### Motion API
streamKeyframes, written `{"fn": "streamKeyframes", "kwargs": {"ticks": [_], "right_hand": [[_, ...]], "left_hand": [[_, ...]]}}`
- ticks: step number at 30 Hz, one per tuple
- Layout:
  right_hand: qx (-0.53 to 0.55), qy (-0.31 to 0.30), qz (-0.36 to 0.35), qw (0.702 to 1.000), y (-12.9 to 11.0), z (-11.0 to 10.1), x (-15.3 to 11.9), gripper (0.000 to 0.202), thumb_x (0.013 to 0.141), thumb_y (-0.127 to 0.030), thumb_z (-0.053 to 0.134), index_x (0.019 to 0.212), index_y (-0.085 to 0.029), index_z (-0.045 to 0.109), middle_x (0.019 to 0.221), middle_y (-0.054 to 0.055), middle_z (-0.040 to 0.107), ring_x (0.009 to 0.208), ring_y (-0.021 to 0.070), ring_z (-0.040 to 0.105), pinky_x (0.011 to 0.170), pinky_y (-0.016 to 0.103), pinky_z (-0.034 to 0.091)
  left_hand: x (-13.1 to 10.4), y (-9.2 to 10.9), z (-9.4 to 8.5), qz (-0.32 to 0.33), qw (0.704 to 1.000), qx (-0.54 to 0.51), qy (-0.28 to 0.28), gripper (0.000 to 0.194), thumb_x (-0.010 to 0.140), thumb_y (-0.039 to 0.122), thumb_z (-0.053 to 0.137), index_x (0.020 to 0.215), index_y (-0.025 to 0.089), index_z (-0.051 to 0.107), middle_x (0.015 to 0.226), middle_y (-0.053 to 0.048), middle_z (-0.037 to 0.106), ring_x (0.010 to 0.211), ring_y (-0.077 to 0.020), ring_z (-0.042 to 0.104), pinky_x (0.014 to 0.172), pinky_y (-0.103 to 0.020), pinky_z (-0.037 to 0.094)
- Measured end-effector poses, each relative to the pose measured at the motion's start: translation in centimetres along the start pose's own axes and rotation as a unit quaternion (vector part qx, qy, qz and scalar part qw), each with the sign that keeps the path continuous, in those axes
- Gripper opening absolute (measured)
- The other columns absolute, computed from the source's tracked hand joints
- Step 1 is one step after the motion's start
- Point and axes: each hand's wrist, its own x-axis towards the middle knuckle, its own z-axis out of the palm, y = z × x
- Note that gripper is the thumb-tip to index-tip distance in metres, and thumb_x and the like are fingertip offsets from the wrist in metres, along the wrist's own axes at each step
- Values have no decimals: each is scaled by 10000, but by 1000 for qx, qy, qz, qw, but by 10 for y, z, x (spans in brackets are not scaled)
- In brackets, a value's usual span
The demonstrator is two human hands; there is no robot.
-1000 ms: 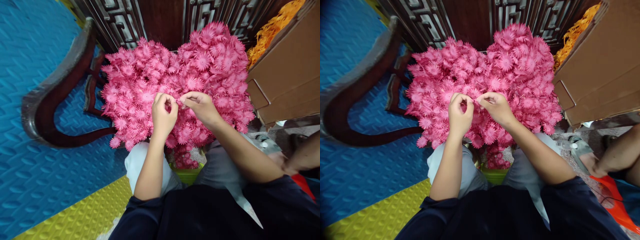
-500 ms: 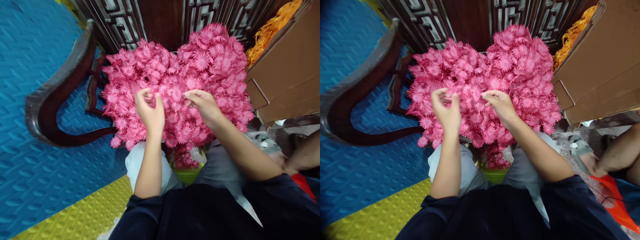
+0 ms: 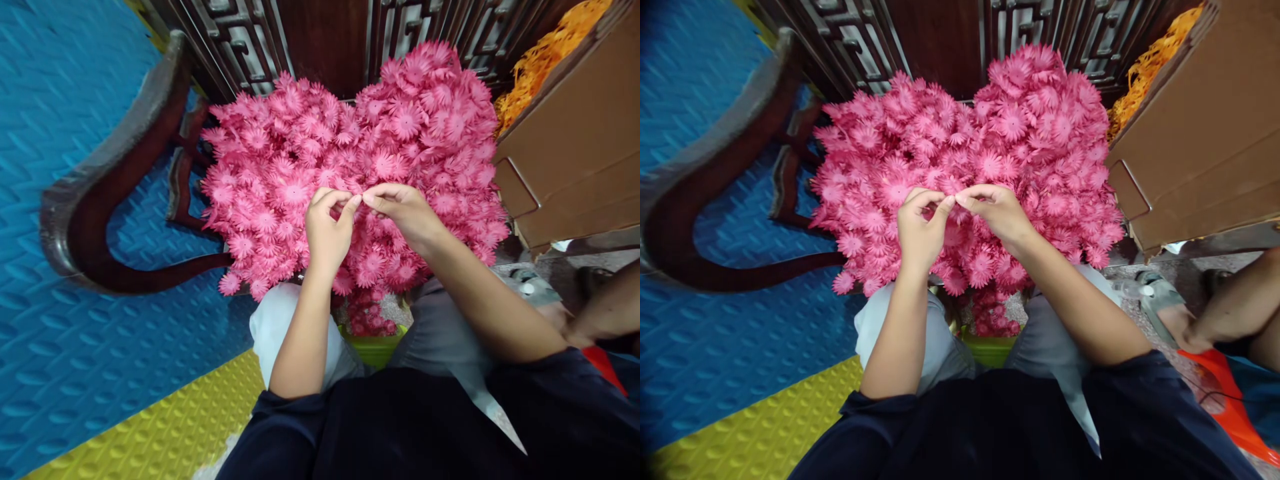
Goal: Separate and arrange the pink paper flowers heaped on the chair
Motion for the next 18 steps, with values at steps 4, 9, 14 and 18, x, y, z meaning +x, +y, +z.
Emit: {"fn": "streamKeyframes", "kwargs": {"ticks": [4,9,14,18], "right_hand": [[12,-4,22,1000,-2,1,-1,276,596,-425,795,713,-199,689,708,-24,632,664,83,502,649,245,410],[38,2,40,998,-1,1,-1,272,602,-411,788,734,-199,679,709,-28,608,632,74,467,625,235,386],[63,54,42,996,2,-3,3,266,626,-401,770,678,-182,630,612,-39,511,561,64,400,581,230,352],[89,97,47,990,1,-8,5,216,638,-341,760,672,-180,620,633,-34,522,550,57,396,550,221,325]], "left_hand": [[0,0,1,8,1000,18,-6,150,811,172,641,678,205,579,714,6,566,702,-131,531,688,-275,432],[0,3,-3,-3,1000,29,8,169,816,172,618,669,204,540,711,3,549,690,-127,522,675,-266,434],[2,0,-8,3,1000,5,22,149,817,144,571,684,204,541,721,-4,547,700,-125,533,665,-263,432],[8,-12,-17,-30,992,37,121,107,821,172,565,720,207,552,753,-8,554,722,-135,539,678,-284,435]]}}
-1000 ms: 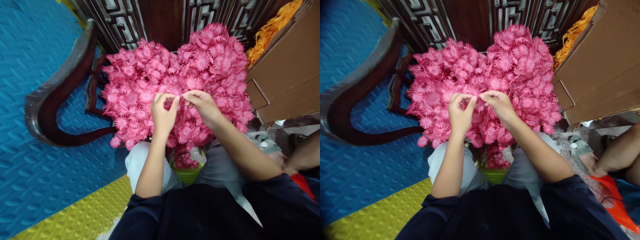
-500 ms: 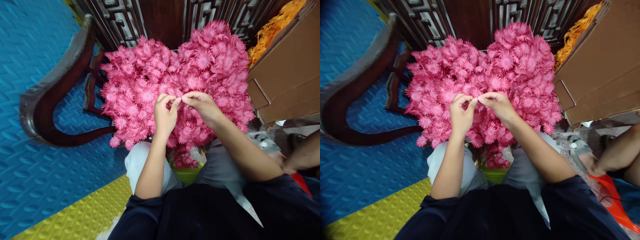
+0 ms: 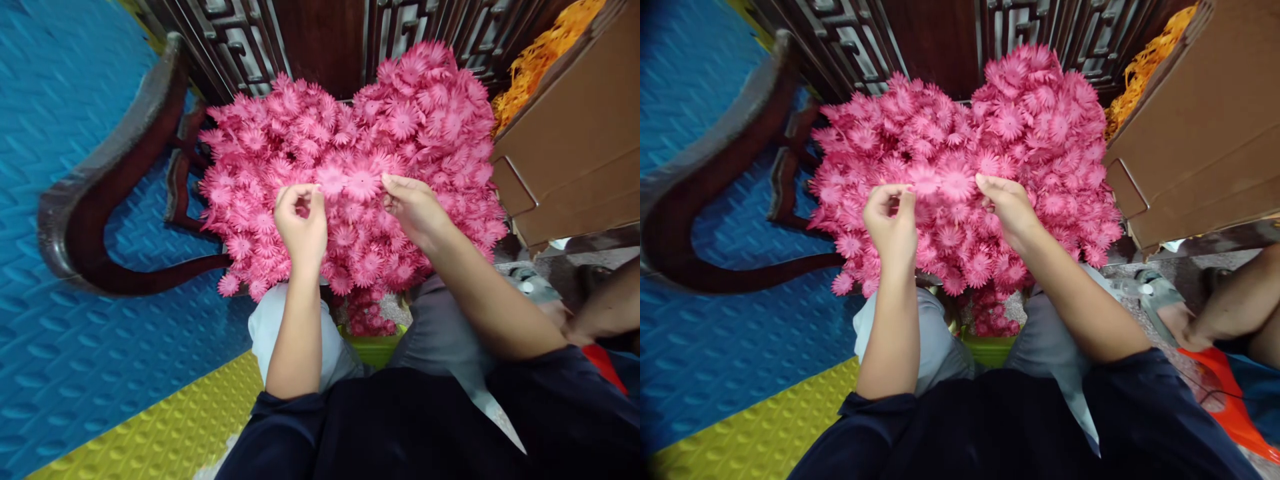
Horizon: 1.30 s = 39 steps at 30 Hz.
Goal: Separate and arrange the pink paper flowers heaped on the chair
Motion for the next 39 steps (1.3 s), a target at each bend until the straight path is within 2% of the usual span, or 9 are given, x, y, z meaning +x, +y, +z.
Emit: {"fn": "streamKeyframes", "kwargs": {"ticks": [3,6,10,13,16,28,34,37,39], "right_hand": [[-17,7,-7,1000,-1,-1,0,211,648,-356,746,732,-188,650,766,-12,613,569,56,414,555,221,341],[-42,-1,-7,999,-1,-1,-1,234,657,-395,734,761,-197,666,801,-5,640,570,58,420,558,225,355],[-24,-20,2,999,-1,3,-4,233,613,-373,774,733,-195,685,741,-17,637,564,53,427,551,215,354],[-27,-47,4,999,0,5,-5,224,617,-370,774,746,-201,704,712,-23,638,563,55,428,555,213,359],[-33,-77,9,996,3,6,-5,211,626,-364,768,755,-205,718,698,-26,643,565,56,431,561,215,364],[-68,-95,1,993,4,8,-7,182,607,-328,769,708,-190,709,709,-13,660,667,87,519,634,243,393],[-58,-100,9,993,6,7,-5,241,617,-393,767,721,-191,687,683,-23,619,603,75,455,607,248,371],[-40,-70,2,997,5,1,-1,244,621,-397,770,688,-188,662,603,-39,548,540,62,382,568,238,342],[-36,-43,-13,998,4,-1,0,249,633,-401,764,668,-189,640,598,-40,523,526,60,356,554,237,333]], "left_hand": [[10,-10,-9,-16,991,75,105,136,826,209,583,699,208,535,758,-9,551,735,-150,525,720,-325,430],[14,-12,-14,-33,983,120,132,70,815,198,604,757,212,566,783,-7,570,763,-161,533,764,-357,430],[3,0,-2,-10,996,50,80,139,816,231,632,946,215,583,897,-19,611,800,-149,567,774,-324,460],[-8,13,9,11,998,-11,-54,62,837,278,624,826,218,619,823,-5,637,769,-131,581,740,-282,467],[-13,19,14,18,993,-23,-118,77,793,235,677,723,217,649,758,11,646,737,-123,584,725,-270,469],[-13,15,11,35,990,7,-135,125,773,147,660,669,204,620,704,14,608,685,-122,553,673,-265,451],[-13,15,12,19,992,0,-126,163,786,122,619,653,200,566,696,14,557,676,-123,524,670,-270,428],[-6,8,4,20,996,9,-83,167,782,86,588,679,206,536,723,7,551,714,-137,531,679,-284,425],[3,1,-5,13,999,38,-8,170,770,67,578,695,210,524,749,-1,547,747,-154,531,689,-305,421]]}}
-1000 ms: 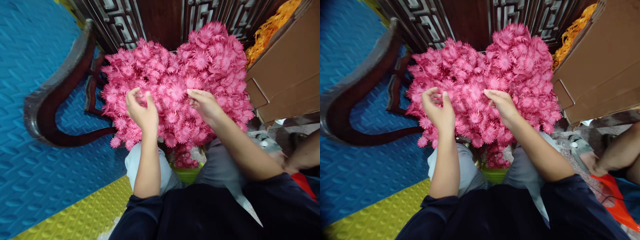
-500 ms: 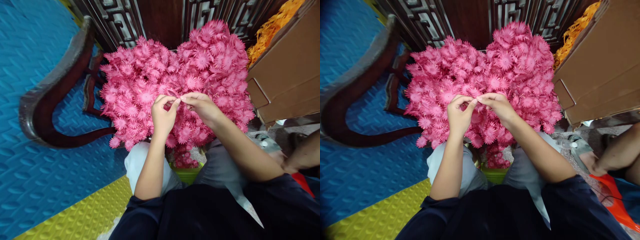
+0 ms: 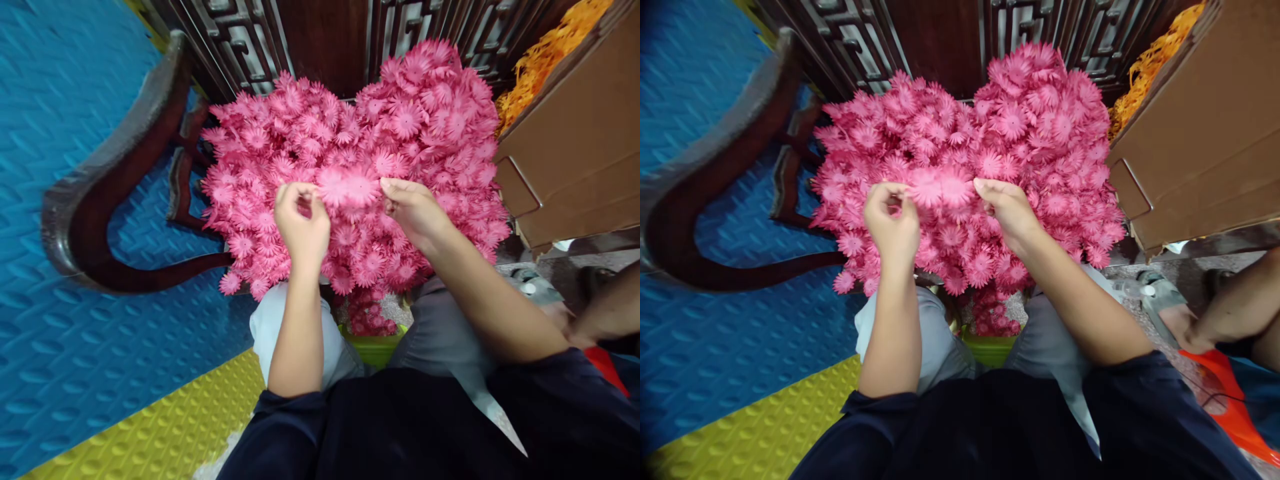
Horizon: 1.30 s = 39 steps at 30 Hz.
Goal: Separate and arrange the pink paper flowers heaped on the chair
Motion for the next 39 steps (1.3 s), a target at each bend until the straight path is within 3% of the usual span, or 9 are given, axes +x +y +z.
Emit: {"fn": "streamKeyframes", "kwargs": {"ticks": [3,5,8,13,24,30,35,37,39], "right_hand": [[-3,22,1,1000,0,1,0,247,635,-404,754,717,-197,648,703,-24,584,541,62,359,557,237,338],[4,24,16,1000,1,5,-2,250,621,-388,758,760,-202,666,774,-16,622,557,64,372,564,237,340],[17,23,23,999,3,11,-5,233,620,-359,753,779,-205,681,814,-15,645,577,64,390,584,239,343],[23,-20,26,999,5,15,-7,199,630,-329,741,773,-199,691,742,-34,632,583,63,389,597,239,325],[47,-95,53,993,4,12,-6,271,585,-382,800,671,-177,645,623,-51,530,582,58,365,605,252,272],[45,-79,44,995,4,9,-5,322,587,-426,814,684,-184,625,599,-54,486,561,56,364,578,244,278],[55,-18,27,998,2,4,-2,300,588,-394,803,726,-187,636,671,-31,514,564,64,331,563,252,271],[58,-16,26,998,0,4,-3,281,586,-373,801,729,-186,648,692,-28,532,566,63,329,564,251,269],[57,-24,28,998,-2,6,-5,272,587,-363,799,743,-185,664,700,-28,550,573,63,341,575,248,274]], "left_hand": [[11,-9,-13,-51,989,89,105,114,788,117,574,721,207,553,788,-19,555,757,-173,524,737,-361,409],[14,-9,-17,-73,978,161,113,39,784,159,605,799,194,601,847,-29,584,794,-189,543,822,-422,384],[8,-1,-10,-41,984,160,58,126,748,163,659,861,191,610,886,-25,605,826,-191,569,860,-425,386],[-9,14,10,25,991,-39,-125,80,785,242,671,718,204,649,744,3,627,721,-127,575,698,-272,454],[-9,10,12,-17,980,-144,-138,65,724,155,719,674,189,693,672,20,631,635,-90,553,638,-229,439],[-6,6,10,-46,985,-131,-102,93,770,172,665,678,178,652,678,10,603,645,-104,542,644,-240,427],[7,-9,-4,-48,995,-37,75,106,788,217,662,701,186,609,732,9,587,697,-118,517,694,-258,409],[9,-9,-6,-44,996,-53,61,95,803,256,654,738,192,627,753,8,605,701,-115,529,688,-255,417],[6,-3,-4,-33,996,-79,-8,97,784,286,683,749,199,659,751,10,628,701,-110,548,681,-248,430]]}}
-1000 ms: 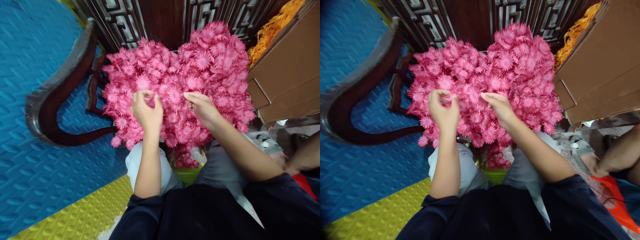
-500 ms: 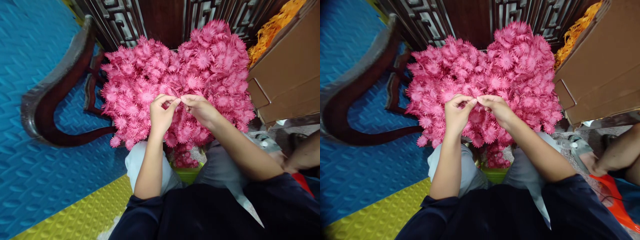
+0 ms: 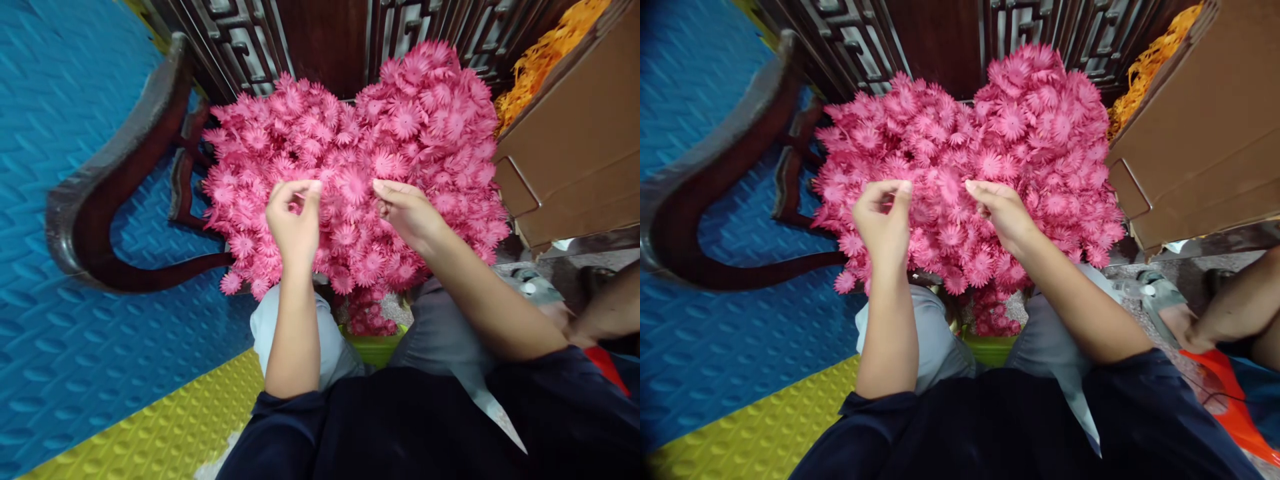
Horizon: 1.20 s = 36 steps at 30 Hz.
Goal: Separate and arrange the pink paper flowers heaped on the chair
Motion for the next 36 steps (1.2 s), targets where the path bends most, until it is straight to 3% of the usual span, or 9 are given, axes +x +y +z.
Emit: {"fn": "streamKeyframes", "kwargs": {"ticks": [4,11,15,18,22,26,28,33,36], "right_hand": [[-28,-39,-13,999,1,7,-4,250,616,-382,773,710,-177,665,669,-29,553,600,69,372,607,249,305],[-41,-56,-17,997,4,7,-4,255,644,-391,763,696,-168,650,639,-35,516,615,72,392,615,248,316],[-46,-19,-9,999,4,3,-1,224,712,-371,725,696,-177,614,598,-48,443,557,64,339,575,242,294],[-29,25,-7,999,1,-4,5,197,760,-328,689,680,-180,587,598,-44,428,541,64,332,559,239,304],[-9,84,-33,996,-4,-18,14,139,780,-311,675,742,-189,619,698,-29,511,564,60,365,583,241,337],[-45,54,-34,997,-4,-19,13,211,742,-394,702,844,-215,655,820,-7,575,622,74,423,613,259,345],[-61,35,-28,997,-3,-14,8,260,717,-436,710,843,-215,657,817,-1,580,623,81,422,607,263,338],[-33,14,-1,999,-2,2,-1,285,623,-405,768,784,-192,669,725,-14,574,577,68,373,566,246,311],[-20,-14,9,1000,-1,5,-2,255,604,-369,778,754,-187,682,707,-24,584,575,61,383,564,238,310]], "left_hand": [[-13,13,14,5,993,-30,-111,71,732,266,736,716,204,705,714,12,655,678,-100,568,664,-238,445],[-16,11,20,8,991,-47,-129,107,775,212,684,671,185,674,669,13,617,639,-97,546,644,-237,433],[-16,9,19,1,991,-51,-124,139,826,221,624,695,178,612,701,1,581,681,-111,539,682,-247,432],[-12,4,16,15,996,-39,-78,143,859,244,589,731,190,557,740,-2,562,724,-123,541,715,-257,427],[3,-11,1,7,997,24,71,132,880,278,558,775,201,535,798,-4,564,771,-136,532,737,-277,419],[9,-16,-6,-7,989,85,120,96,802,235,656,839,207,572,816,3,581,754,-141,531,750,-297,422],[4,-10,-2,13,993,77,86,106,791,235,669,852,221,583,814,7,591,746,-141,538,747,-295,428],[-15,12,18,66,993,30,-94,84,820,265,637,749,223,646,750,9,628,706,-124,549,704,-267,435],[-20,15,24,72,990,28,-121,69,796,251,668,734,222,674,730,12,628,695,-119,549,695,-264,438]]}}
